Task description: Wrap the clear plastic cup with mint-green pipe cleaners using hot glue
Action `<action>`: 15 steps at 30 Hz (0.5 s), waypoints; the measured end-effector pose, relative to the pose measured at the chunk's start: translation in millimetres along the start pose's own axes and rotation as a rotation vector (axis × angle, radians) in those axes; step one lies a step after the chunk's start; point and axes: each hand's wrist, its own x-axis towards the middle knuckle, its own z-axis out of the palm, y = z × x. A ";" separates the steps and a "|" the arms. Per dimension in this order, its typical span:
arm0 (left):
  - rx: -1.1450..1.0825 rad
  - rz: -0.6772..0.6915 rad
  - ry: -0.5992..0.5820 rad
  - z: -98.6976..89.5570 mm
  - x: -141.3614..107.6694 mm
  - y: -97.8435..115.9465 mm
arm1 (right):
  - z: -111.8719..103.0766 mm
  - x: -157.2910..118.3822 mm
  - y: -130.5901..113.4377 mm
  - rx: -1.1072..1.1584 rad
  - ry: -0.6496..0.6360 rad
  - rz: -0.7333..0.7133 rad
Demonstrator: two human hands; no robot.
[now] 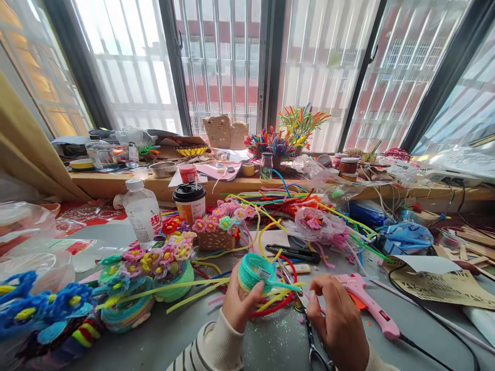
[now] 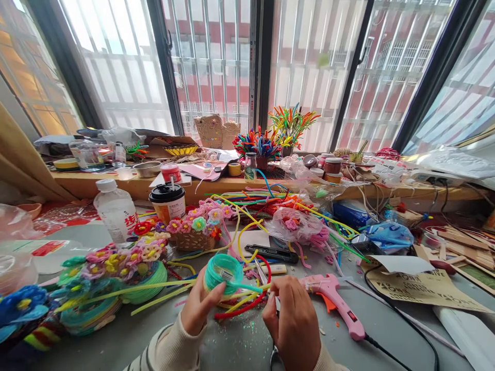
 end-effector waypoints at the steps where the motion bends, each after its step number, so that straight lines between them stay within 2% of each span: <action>1: -0.134 -0.122 -0.035 -2.3 1.9 1.1 | 0.9 -0.3 -0.2 0.003 0.006 0.007; 2: -0.242 -0.216 -0.061 -3.6 3.2 2.1 | 1.4 -0.2 -0.5 0.006 0.012 0.009; 5: -0.392 -0.250 -0.014 -1.8 4.1 5.2 | 1.3 2.5 -1.6 0.005 0.026 -0.006; 15: -0.394 -0.218 -0.038 3.8 2.7 14.9 | -4.9 9.0 -1.1 -0.051 0.041 -0.061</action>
